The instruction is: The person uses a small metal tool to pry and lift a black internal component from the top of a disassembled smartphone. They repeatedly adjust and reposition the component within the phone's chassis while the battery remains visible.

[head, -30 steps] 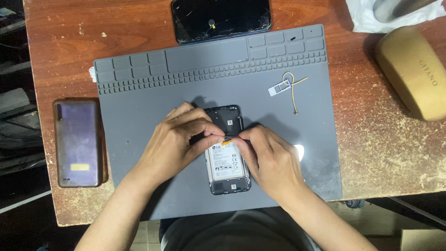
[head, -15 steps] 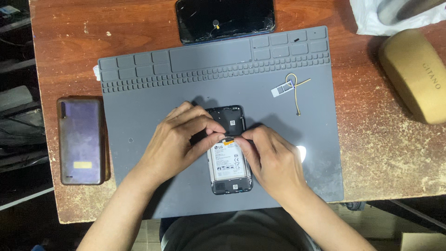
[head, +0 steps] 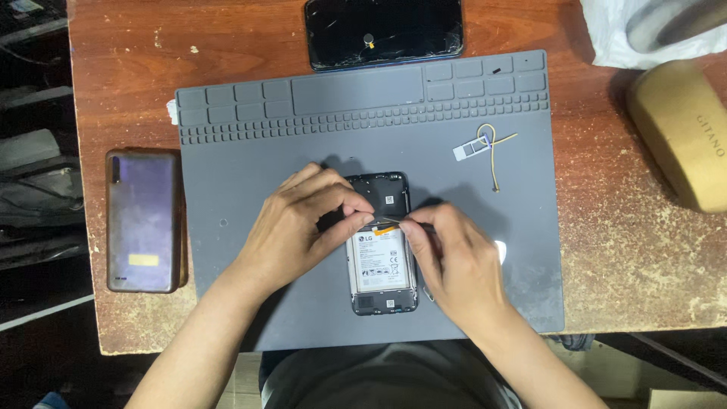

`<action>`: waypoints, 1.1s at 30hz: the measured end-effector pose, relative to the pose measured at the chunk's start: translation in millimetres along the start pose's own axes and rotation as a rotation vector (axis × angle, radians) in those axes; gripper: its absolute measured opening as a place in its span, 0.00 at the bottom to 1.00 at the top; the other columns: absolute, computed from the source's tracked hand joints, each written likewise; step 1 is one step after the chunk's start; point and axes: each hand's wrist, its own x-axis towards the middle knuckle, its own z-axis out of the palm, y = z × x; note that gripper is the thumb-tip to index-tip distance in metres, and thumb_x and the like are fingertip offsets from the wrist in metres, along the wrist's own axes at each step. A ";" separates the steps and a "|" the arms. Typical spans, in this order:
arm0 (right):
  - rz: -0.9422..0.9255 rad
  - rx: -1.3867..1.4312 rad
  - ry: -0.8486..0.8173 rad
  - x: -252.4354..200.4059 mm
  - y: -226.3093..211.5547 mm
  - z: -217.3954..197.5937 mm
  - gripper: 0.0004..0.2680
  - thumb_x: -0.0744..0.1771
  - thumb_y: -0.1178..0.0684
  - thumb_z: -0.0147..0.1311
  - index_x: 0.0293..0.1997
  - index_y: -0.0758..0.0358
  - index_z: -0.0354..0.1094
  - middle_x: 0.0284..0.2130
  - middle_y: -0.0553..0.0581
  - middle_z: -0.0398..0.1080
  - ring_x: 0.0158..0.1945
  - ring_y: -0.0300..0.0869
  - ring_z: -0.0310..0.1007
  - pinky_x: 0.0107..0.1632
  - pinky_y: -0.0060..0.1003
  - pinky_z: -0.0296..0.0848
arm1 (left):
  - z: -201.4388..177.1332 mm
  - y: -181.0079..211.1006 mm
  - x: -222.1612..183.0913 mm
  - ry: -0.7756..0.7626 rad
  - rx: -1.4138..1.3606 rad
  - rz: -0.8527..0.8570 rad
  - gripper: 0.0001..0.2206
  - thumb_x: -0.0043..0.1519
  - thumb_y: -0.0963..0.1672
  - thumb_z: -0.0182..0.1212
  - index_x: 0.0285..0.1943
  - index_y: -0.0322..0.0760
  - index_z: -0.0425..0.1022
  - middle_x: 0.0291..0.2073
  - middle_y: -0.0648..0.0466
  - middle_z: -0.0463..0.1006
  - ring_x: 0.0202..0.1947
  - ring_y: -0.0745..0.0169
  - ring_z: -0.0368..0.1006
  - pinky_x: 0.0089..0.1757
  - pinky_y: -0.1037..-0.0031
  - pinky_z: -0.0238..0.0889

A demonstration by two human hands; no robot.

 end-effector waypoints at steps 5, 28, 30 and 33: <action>0.091 0.145 -0.062 8.2 -13.7 -19.5 0.05 0.70 0.54 0.51 0.48 0.61 0.70 0.25 0.63 0.70 0.28 0.59 0.75 0.31 0.47 0.74 | -1.6 -2.1 -1.6 0.031 -0.032 0.000 0.01 0.60 0.41 0.69 0.37 0.40 0.82 0.29 0.55 0.78 0.32 0.55 0.72 0.39 0.66 0.68; 0.061 0.320 0.004 25.2 -35.7 -25.5 0.02 0.65 0.64 0.61 0.36 0.66 0.76 0.16 0.55 0.76 0.19 0.34 0.73 0.24 0.28 0.72 | -7.6 -22.4 -9.3 0.155 -0.102 0.073 0.02 0.62 0.41 0.67 0.39 0.40 0.79 0.30 0.54 0.76 0.33 0.56 0.73 0.39 0.66 0.67; 0.086 0.280 -0.011 22.3 -29.3 -26.4 0.05 0.66 0.64 0.54 0.38 0.65 0.77 0.16 0.57 0.74 0.17 0.37 0.69 0.22 0.31 0.69 | -7.4 -24.1 -9.8 0.148 -0.104 0.080 0.02 0.62 0.41 0.67 0.39 0.40 0.78 0.30 0.54 0.76 0.33 0.54 0.73 0.39 0.65 0.67; 0.072 0.251 -0.011 22.0 -25.1 -24.1 0.02 0.69 0.62 0.52 0.43 0.70 0.68 0.19 0.61 0.73 0.18 0.41 0.71 0.23 0.34 0.68 | -5.6 -25.9 -9.6 0.142 -0.104 0.076 0.03 0.63 0.42 0.67 0.38 0.41 0.78 0.30 0.55 0.75 0.34 0.57 0.72 0.40 0.67 0.67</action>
